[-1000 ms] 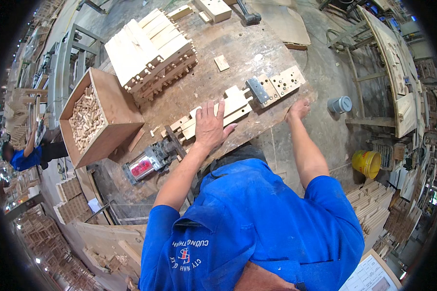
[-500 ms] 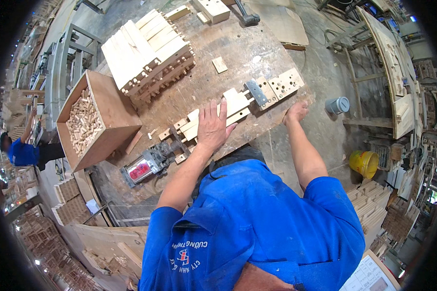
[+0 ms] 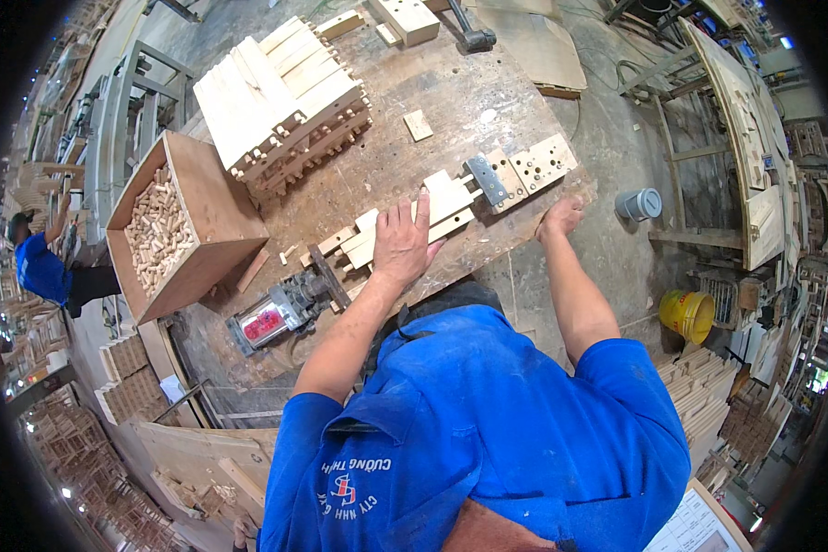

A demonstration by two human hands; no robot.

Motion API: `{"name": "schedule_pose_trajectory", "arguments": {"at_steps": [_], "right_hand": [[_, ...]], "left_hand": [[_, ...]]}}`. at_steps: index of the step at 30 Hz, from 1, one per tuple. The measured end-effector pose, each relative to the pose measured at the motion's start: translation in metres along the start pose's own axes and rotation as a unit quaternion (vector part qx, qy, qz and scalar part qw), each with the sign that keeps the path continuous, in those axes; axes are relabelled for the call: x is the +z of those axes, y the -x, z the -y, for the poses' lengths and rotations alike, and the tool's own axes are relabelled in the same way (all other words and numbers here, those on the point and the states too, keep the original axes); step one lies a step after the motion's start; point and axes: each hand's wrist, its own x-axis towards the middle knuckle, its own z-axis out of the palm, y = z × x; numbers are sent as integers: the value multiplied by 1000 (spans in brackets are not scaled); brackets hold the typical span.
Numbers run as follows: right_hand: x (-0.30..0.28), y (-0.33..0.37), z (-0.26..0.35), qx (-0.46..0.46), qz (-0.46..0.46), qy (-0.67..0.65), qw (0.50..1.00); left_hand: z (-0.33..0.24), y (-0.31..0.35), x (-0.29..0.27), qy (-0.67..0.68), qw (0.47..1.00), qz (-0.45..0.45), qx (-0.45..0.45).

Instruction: The person inserts small wooden dowels into pre-drilled holes on rectangular wooden blocks. They pick up blocks from a stack, insert the dowels by hand, and place the finished pieces onto a workbench. The process is repeated for multiple blocks in a workshop setting.

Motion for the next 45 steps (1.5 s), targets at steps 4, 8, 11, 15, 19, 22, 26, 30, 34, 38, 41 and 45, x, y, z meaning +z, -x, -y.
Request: {"name": "schedule_pose_trajectory", "arguments": {"at_steps": [4,8,11,15,19,22,26,30,34,38,41,45], "right_hand": [[-2,8,6,10,-6,20,1000],[-4,13,10,9,-3,37,999],[-6,8,11,13,-11,40,999],[-7,10,13,8,3,54,999],[-6,17,15,-5,-6,50,999],[-5,13,13,10,2,22,1000],[-1,5,6,10,5,-6,1000],[-2,-2,0,-10,5,3,1000],[-3,13,9,-1,-3,50,999],[-4,5,6,-11,-21,39,999],[-2,7,6,-12,-15,46,999],[-1,7,4,-6,-14,33,999]], "left_hand": [[-1,1,1,8,1000,9,-6],[-1,0,1,14,1000,8,-5],[-3,-3,0,20,1000,-2,0],[-4,-7,-2,28,1000,11,-1],[-4,-7,-1,21,1000,3,3],[-3,-8,-1,22,1000,19,4],[-3,-8,-1,16,1000,13,6],[-3,-8,0,15,1000,16,6],[-3,-7,2,13,1000,22,-2],[-4,-10,1,32,999,24,3],[-2,-11,2,27,999,25,2],[-3,-11,0,21,999,26,2]]}}
